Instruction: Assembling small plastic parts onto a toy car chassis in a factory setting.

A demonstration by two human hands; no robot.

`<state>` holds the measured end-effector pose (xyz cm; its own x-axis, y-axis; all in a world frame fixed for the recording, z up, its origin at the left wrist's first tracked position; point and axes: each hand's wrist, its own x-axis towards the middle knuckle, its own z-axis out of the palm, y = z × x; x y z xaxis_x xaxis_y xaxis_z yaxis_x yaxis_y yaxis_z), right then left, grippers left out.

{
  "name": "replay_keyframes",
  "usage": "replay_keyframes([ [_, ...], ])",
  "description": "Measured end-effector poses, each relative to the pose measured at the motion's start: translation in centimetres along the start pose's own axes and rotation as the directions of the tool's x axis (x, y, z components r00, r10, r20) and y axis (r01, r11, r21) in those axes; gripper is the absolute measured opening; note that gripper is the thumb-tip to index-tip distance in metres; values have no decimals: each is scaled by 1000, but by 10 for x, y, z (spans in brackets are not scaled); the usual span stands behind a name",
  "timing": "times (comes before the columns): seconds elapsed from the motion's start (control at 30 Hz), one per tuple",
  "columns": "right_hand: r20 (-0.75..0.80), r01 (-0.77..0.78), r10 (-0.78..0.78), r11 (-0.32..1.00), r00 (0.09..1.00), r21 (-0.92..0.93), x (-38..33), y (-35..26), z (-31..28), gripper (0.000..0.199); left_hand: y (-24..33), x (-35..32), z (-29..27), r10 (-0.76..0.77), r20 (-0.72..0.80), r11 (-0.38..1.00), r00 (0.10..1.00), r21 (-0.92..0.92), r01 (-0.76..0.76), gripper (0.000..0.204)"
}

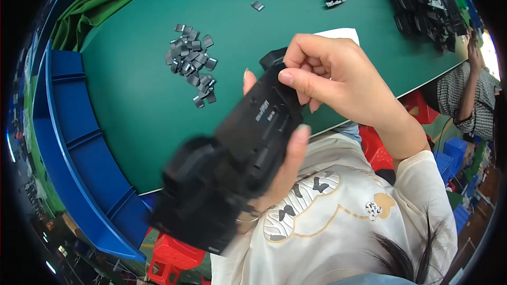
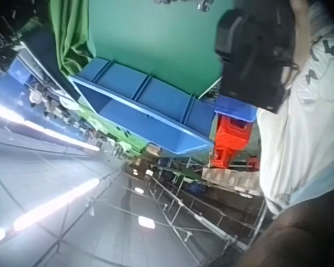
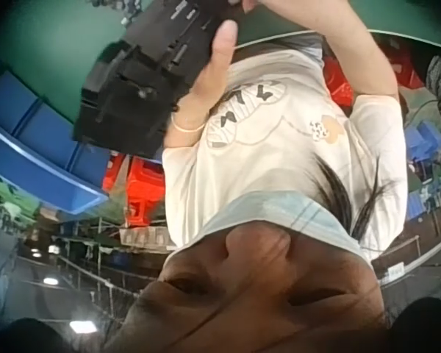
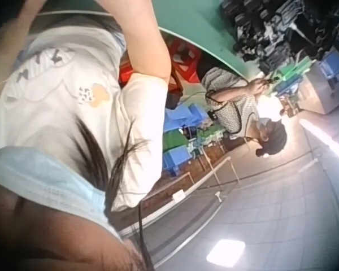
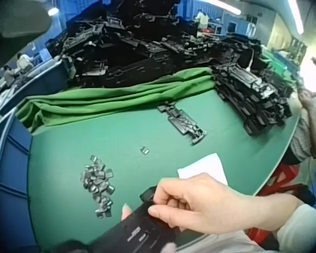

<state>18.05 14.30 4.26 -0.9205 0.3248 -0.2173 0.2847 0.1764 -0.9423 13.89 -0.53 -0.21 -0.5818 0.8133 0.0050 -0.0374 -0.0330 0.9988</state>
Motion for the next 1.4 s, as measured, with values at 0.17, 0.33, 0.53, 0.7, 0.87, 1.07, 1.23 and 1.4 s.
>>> replay_keyframes([
  [0.17, -30, 48, -47, 998, 998, 31, -1, 4, -3, 9, 13, -1, -16, -202, -290, 925, 935, -370, 86, 29],
  [0.33, -43, 284, -286, 957, 957, -52, 8, 12, 4, 13, 24, 9, -43, -333, -184, 848, 925, -486, 209, 21],
  [0.53, 48, 169, -175, 979, 983, 113, 12, 6, 6, 8, 31, 21, -54, -353, -127, 837, 927, -486, 252, 24],
  [0.7, -10, 150, -150, 978, 989, 143, 15, 3, 10, 9, 26, 30, -60, -397, -122, 799, 910, -533, 278, 27],
  [0.87, -39, 191, -187, 969, 982, 158, 15, 5, 8, 9, 30, 34, -52, -351, -113, 771, 929, -599, 218, 28],
  [1.07, -50, 291, -289, 955, 956, 56, 17, 8, -2, 7, 34, 43, -50, -411, -58, 816, 910, -468, 339, 32],
  [1.23, 84, 436, -428, 887, 900, -152, 7, 5, -29, 5, 47, 45, -37, -463, 35, 791, 886, -435, 430, 26],
  [1.4, 150, 382, -363, 915, 920, -129, 5, 6, -51, 6, 49, 53, -21, -502, -7, 791, 865, -407, 456, 39],
])
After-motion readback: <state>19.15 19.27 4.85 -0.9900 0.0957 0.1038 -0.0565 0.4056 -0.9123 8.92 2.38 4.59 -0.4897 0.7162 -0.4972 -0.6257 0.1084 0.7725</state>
